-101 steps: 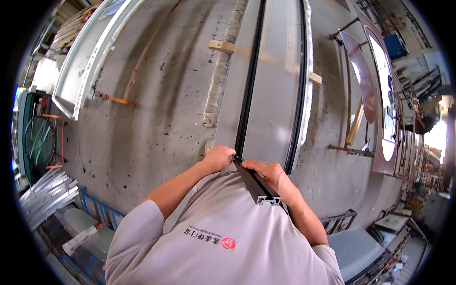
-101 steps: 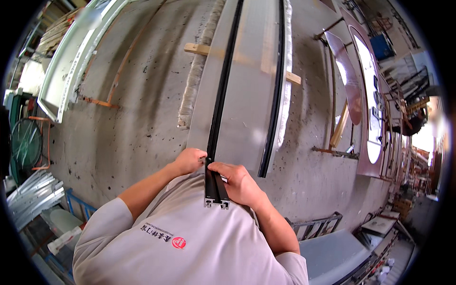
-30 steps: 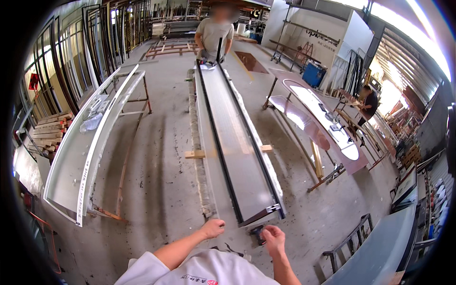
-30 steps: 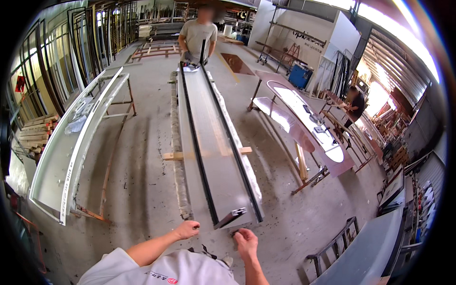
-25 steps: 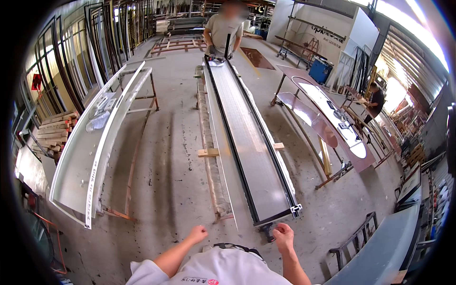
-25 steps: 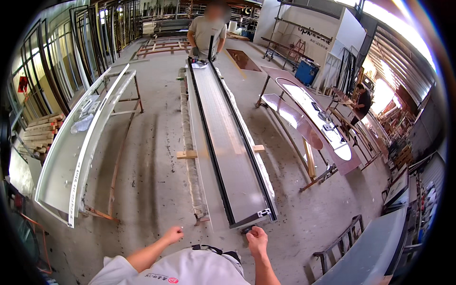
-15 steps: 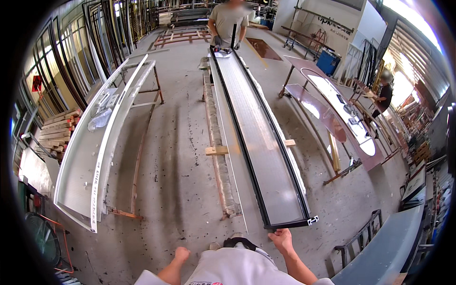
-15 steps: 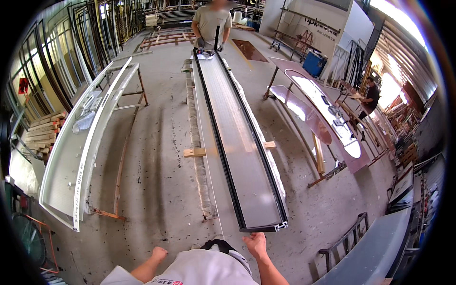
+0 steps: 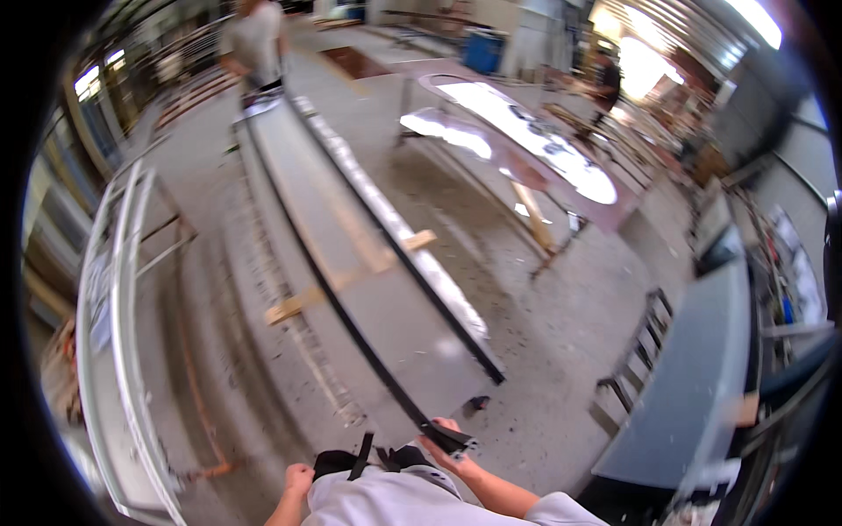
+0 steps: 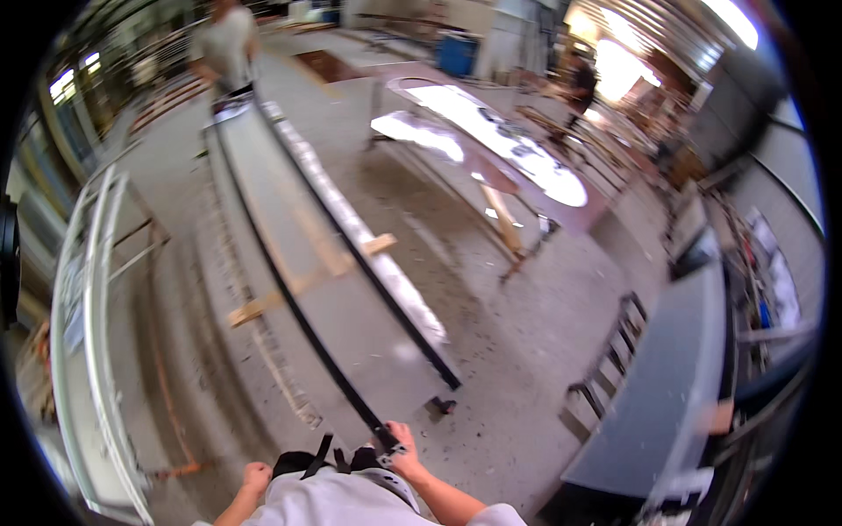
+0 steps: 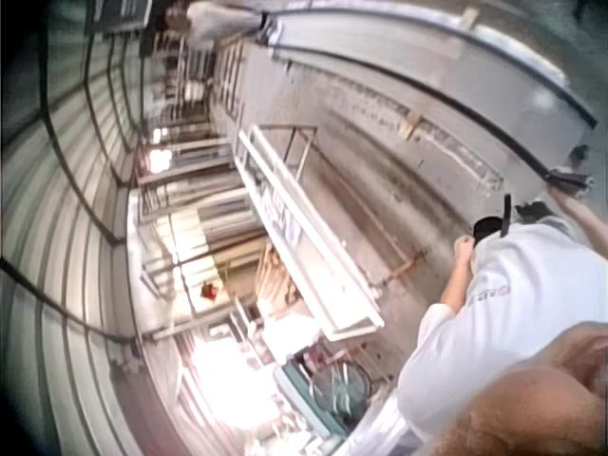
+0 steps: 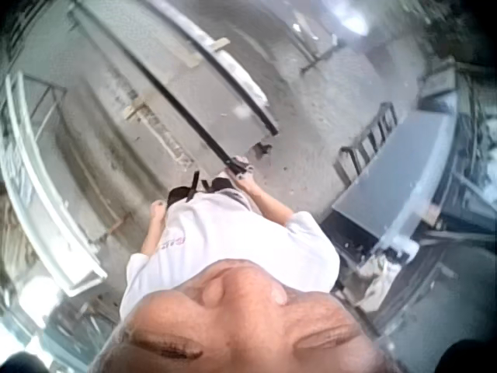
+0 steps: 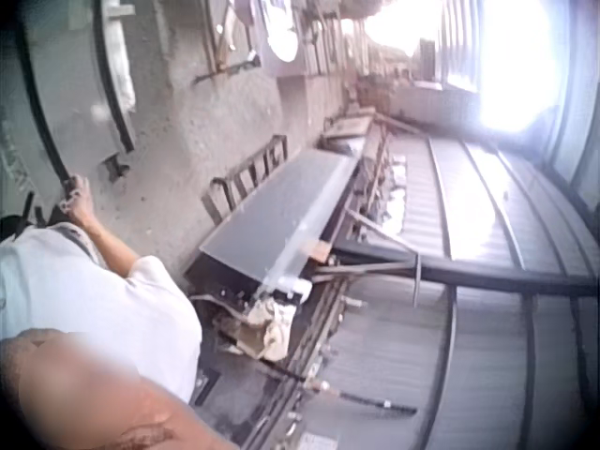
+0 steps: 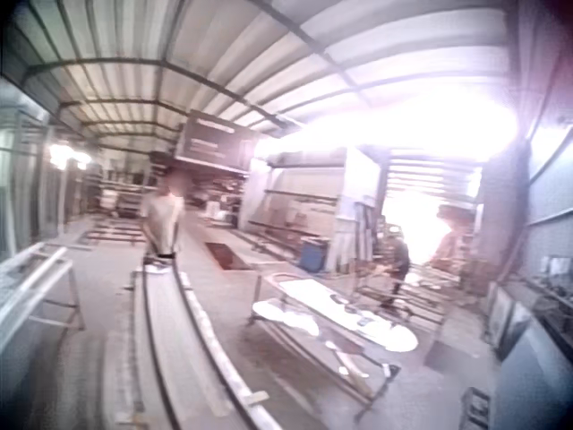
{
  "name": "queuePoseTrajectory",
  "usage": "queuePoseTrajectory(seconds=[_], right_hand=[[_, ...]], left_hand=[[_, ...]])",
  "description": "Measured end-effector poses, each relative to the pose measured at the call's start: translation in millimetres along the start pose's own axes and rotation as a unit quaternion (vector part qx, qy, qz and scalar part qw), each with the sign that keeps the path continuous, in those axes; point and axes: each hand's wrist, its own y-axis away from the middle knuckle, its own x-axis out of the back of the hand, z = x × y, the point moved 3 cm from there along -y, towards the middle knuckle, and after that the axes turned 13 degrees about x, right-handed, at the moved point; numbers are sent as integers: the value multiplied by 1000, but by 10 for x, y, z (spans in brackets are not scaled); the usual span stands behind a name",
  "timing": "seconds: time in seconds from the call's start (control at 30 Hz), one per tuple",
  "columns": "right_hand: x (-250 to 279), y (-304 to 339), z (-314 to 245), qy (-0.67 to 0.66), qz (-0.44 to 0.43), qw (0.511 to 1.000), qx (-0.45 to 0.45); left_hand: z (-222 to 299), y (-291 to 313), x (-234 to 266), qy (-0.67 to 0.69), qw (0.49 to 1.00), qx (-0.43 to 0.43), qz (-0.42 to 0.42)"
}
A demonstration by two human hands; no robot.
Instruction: The person uses a drill to secure screws into a metal frame section on a table, assists another person in positioning frame rails, and later holds a wooden guide on a tabletop.
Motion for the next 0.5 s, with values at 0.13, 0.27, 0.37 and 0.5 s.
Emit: queuePoseTrajectory(seconds=[0.13, 0.27, 0.37, 0.5], right_hand=[[-115, 113, 226, 90, -17, 996, -24], [-396, 377, 450, 32, 90, 978, -183], [-429, 255, 329, 108, 129, 970, -176], [-528, 291, 415, 110, 213, 947, -213]], left_hand=[[675, -312, 80, 7, 999, -29, -22], [1088, -612, 30, -15, 992, -51, -118], [1308, -718, 158, -85, 979, -120, -141], [1276, -1160, 513, -54, 969, -95, -222]])
